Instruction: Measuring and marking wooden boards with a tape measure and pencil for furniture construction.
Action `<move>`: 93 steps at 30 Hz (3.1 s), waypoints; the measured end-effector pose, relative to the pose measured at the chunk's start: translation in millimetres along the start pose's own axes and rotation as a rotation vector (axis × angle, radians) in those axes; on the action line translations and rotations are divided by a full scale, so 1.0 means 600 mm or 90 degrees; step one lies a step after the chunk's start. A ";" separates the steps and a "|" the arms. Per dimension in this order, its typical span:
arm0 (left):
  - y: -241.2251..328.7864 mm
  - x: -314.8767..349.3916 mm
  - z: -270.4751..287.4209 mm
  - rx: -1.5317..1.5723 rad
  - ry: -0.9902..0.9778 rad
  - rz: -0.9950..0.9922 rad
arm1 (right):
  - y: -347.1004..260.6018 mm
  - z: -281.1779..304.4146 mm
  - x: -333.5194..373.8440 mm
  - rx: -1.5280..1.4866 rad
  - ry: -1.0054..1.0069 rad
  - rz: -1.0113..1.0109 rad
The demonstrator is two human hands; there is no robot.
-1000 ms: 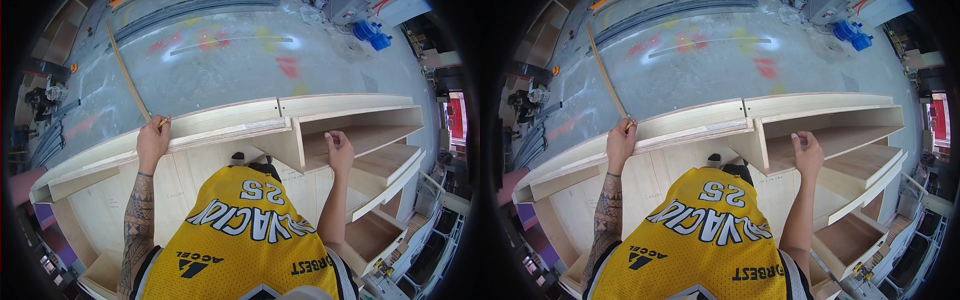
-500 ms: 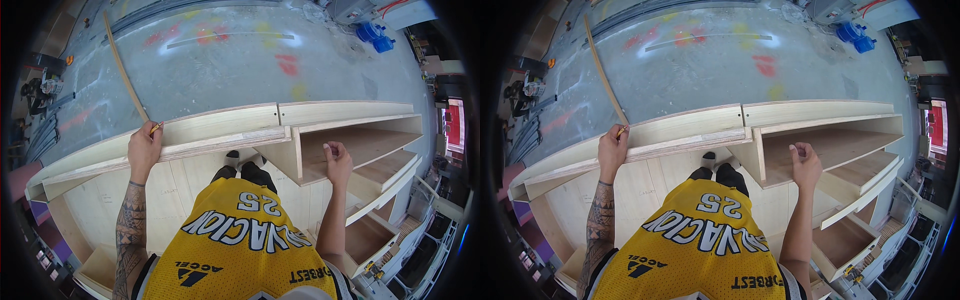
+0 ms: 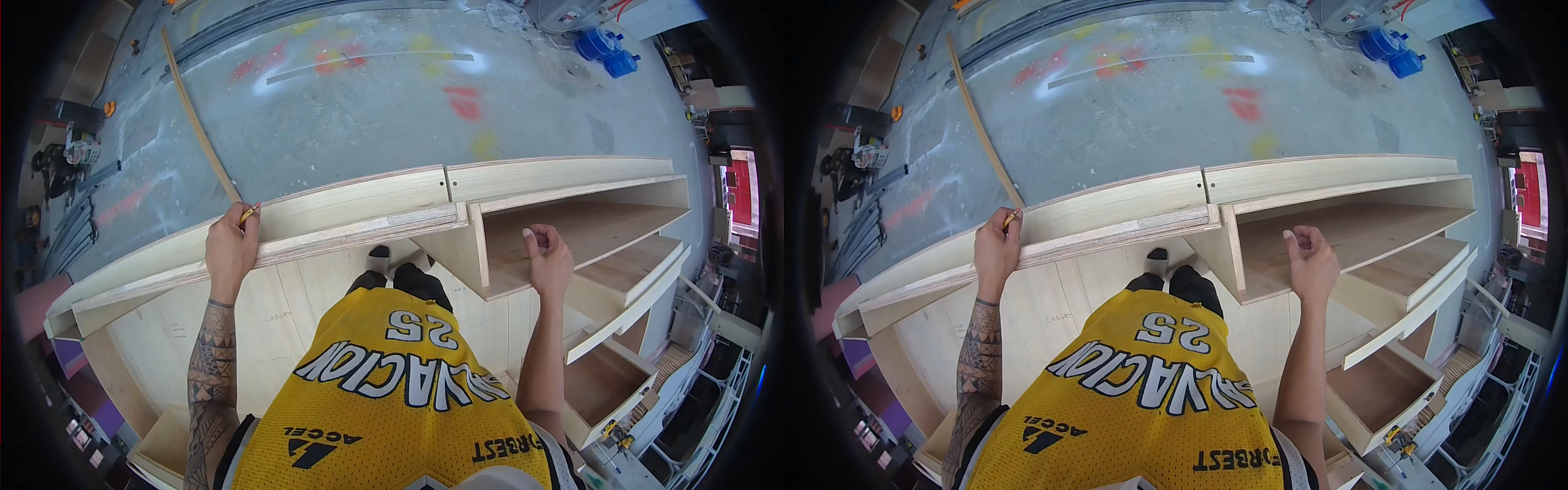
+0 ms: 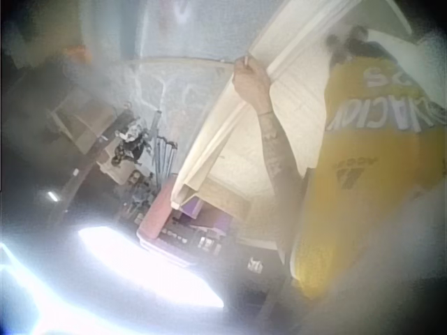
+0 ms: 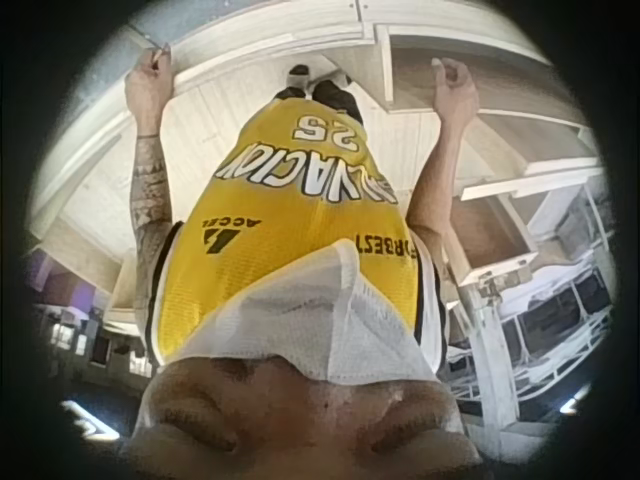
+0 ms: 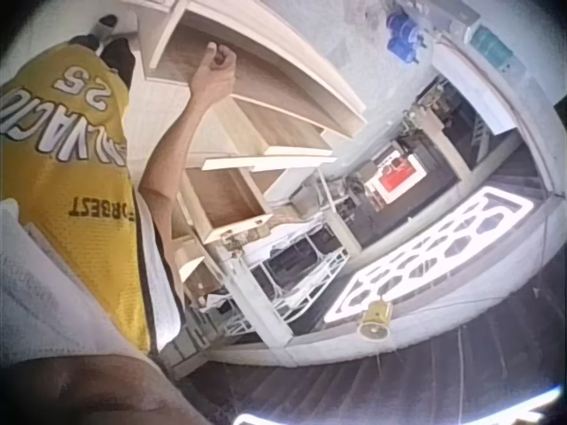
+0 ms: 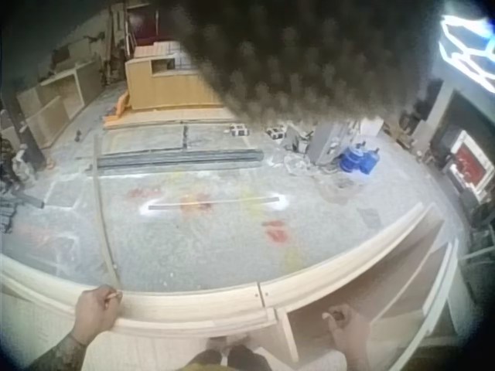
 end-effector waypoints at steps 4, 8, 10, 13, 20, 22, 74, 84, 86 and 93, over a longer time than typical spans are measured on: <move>-0.010 0.011 0.008 0.007 0.038 -0.024 | -0.001 -0.007 -0.001 -0.065 0.001 0.025; -0.016 0.012 0.000 0.017 0.037 -0.030 | 0.043 -0.022 -0.015 -0.078 -0.029 0.053; -0.001 0.013 0.009 0.015 0.040 -0.046 | 0.060 -0.019 -0.016 -0.100 -0.040 0.063; 0.001 0.022 0.022 0.012 -0.002 0.018 | 0.054 -0.014 -0.015 -0.077 -0.050 0.092; 0.000 0.029 0.026 0.018 -0.005 -0.014 | 0.033 -0.019 -0.013 -0.051 -0.066 0.105; -0.001 0.030 0.027 0.015 0.000 -0.020 | 0.023 -0.020 -0.011 -0.039 -0.067 0.109; 0.000 0.022 0.017 0.011 0.020 -0.028 | 0.037 -0.009 -0.021 -0.076 -0.036 0.094; -0.027 -0.030 -0.023 0.189 0.082 -0.148 | -0.075 0.227 0.120 -0.394 0.361 0.209; 0.069 -0.017 -0.006 0.241 0.083 -0.191 | -0.122 0.323 0.199 -0.296 0.481 0.415; 0.445 0.170 -0.031 0.533 -0.155 -0.584 | -0.154 0.592 0.550 -0.139 0.776 0.726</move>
Point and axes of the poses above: each hand's wrist, its own x-axis away from the middle knuckle, its own z-axis out of the back of the hand, y = z × x, the point moved 7 cm from there along -x, towards the middle knuckle, and after that the axes turned 6 degrees about -x, right-handed, at the moved point
